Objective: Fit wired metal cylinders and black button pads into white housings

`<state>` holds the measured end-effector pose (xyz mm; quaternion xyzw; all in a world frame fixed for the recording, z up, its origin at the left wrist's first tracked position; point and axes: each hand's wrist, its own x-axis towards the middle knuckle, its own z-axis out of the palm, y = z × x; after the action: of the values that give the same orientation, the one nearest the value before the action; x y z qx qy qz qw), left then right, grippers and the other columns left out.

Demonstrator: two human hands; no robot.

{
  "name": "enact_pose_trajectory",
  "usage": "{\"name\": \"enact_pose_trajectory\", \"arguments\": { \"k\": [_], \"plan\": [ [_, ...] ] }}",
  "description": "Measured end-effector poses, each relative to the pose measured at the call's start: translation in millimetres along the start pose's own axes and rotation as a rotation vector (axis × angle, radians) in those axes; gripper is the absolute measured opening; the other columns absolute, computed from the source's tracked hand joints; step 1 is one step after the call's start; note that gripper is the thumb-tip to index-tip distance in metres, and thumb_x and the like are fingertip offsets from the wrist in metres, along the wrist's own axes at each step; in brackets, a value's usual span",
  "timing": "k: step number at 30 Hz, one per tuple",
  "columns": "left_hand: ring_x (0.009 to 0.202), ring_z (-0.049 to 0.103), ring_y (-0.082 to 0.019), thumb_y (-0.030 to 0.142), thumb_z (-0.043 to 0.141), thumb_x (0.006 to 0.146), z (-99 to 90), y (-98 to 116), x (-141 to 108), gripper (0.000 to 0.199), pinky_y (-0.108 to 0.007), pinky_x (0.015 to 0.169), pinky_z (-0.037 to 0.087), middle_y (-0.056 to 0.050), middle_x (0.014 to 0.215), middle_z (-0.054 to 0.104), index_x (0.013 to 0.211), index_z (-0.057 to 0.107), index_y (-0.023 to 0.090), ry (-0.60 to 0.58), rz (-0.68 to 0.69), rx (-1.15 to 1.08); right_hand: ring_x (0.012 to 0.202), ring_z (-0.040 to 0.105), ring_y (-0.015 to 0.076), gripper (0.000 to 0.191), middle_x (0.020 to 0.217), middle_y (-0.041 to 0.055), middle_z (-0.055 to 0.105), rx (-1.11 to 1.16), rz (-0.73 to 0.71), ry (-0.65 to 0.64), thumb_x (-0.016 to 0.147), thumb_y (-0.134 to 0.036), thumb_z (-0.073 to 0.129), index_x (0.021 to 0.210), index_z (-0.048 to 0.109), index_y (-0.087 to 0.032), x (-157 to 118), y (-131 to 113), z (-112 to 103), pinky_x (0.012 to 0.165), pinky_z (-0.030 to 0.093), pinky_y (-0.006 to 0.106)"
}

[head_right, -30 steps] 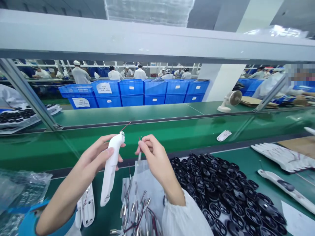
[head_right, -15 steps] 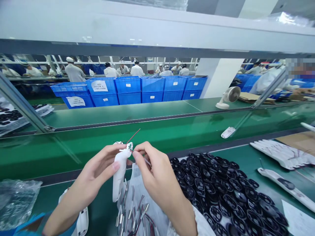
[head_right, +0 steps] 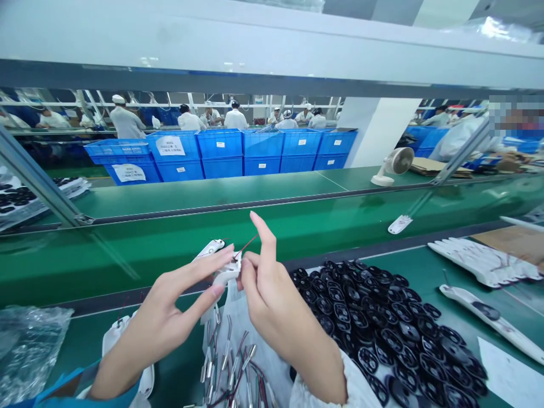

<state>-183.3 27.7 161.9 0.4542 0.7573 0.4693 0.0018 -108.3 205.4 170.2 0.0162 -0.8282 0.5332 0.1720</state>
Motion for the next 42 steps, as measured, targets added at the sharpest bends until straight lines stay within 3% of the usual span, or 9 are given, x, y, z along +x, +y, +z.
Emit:
{"name": "enact_pose_trajectory", "arguments": {
  "k": [7, 13, 18, 20, 23, 30, 34, 38, 42],
  "plan": [
    [0.141, 0.054, -0.020, 0.021, 0.062, 0.101, 5.8, 5, 6, 0.037, -0.035, 0.119, 0.045, 0.002, 0.147, 0.062, 0.137, 0.066, 0.030, 0.070, 0.055, -0.034, 0.057, 0.052, 0.0129, 0.075, 0.110, 0.0044, 0.068, 0.138, 0.107, -0.033, 0.105, -0.026, 0.042, 0.166, 0.000, -0.038, -3, 3, -6, 0.056, 0.051, 0.028],
    [0.108, 0.071, -0.017, 0.009, 0.063, 0.092, 6.6, 10, 7, 0.046, -0.025, 0.080, 0.059, 0.001, 0.134, 0.071, 0.134, 0.067, 0.027, -0.017, 0.067, -0.128, 0.058, 0.055, 0.0106, 0.090, 0.123, 0.0050, 0.063, 0.191, 0.108, 0.011, 0.095, -0.015, 0.052, 0.165, 0.001, -0.043, -6, -1, -13, 0.060, 0.055, 0.028],
    [0.108, 0.071, -0.019, 0.012, 0.066, 0.090, 5.1, 10, 6, 0.042, -0.025, 0.081, 0.060, 0.001, 0.131, 0.073, 0.130, 0.071, 0.025, 0.079, 0.000, -0.158, 0.067, 0.065, 0.0119, 0.092, 0.138, 0.0047, 0.059, 0.272, 0.139, -0.033, 0.096, -0.027, 0.064, 0.163, 0.005, -0.049, -6, 0, -25, 0.066, 0.061, 0.031],
    [0.111, 0.070, -0.020, 0.015, 0.067, 0.093, 2.0, 7, 4, 0.040, -0.025, 0.084, 0.060, 0.002, 0.133, 0.072, 0.130, 0.072, 0.027, 0.144, -0.046, -0.181, 0.076, 0.071, 0.0161, 0.075, 0.126, 0.0065, 0.069, 0.242, 0.187, -0.074, 0.093, -0.034, 0.070, 0.159, 0.034, -0.038, -4, 1, -31, 0.073, 0.064, 0.034],
    [0.111, 0.071, -0.021, 0.022, 0.068, 0.096, -1.6, 4, 3, 0.037, -0.027, 0.086, 0.061, 0.002, 0.135, 0.071, 0.132, 0.072, 0.032, 0.161, -0.097, -0.227, 0.078, 0.074, 0.0206, 0.027, 0.089, 0.0055, 0.076, 0.205, 0.244, -0.107, 0.090, -0.039, 0.074, 0.111, 0.075, -0.023, 1, 2, -35, 0.075, 0.064, 0.034],
    [0.118, 0.068, -0.024, 0.031, 0.063, 0.102, 7.3, 6, 6, 0.037, -0.032, 0.093, 0.059, 0.000, 0.144, 0.064, 0.139, 0.067, 0.032, 0.098, -0.125, -0.284, 0.094, 0.072, 0.0195, 0.009, 0.101, 0.0040, 0.072, 0.304, 0.043, 0.160, 0.082, -0.029, 0.083, 0.088, 0.079, -0.025, 1, -2, -17, 0.083, 0.064, 0.032],
    [0.117, 0.069, -0.024, 0.033, 0.065, 0.101, 10.3, 6, 7, 0.036, -0.033, 0.096, 0.059, 0.001, 0.142, 0.066, 0.137, 0.067, 0.032, 0.096, -0.134, -0.294, 0.091, 0.073, 0.0203, 0.013, 0.099, 0.0041, 0.071, 0.287, 0.028, 0.135, 0.082, -0.033, 0.083, 0.090, 0.077, -0.025, 1, -1, -23, 0.082, 0.064, 0.033],
    [0.118, 0.069, -0.024, 0.033, 0.069, 0.098, 8.2, 4, 6, 0.032, -0.035, 0.103, 0.057, 0.001, 0.138, 0.069, 0.130, 0.073, 0.031, 0.138, -0.136, -0.284, 0.092, 0.074, 0.0222, 0.030, 0.112, 0.0058, 0.075, -0.102, 0.245, 0.022, 0.090, -0.042, 0.074, 0.115, 0.071, -0.026, 14, 37, -46, 0.086, 0.060, 0.037],
    [0.108, 0.072, -0.023, 0.035, 0.071, 0.097, 6.4, 4, 5, 0.034, -0.034, 0.097, 0.061, 0.001, 0.138, 0.069, 0.131, 0.073, 0.031, 0.147, -0.178, -0.301, 0.090, 0.072, 0.0238, 0.021, 0.104, 0.0105, 0.075, -0.576, 0.581, -0.074, 0.082, -0.014, 0.078, 0.102, 0.073, -0.018, 28, 110, -52, 0.085, 0.055, 0.036]
  ]
}}
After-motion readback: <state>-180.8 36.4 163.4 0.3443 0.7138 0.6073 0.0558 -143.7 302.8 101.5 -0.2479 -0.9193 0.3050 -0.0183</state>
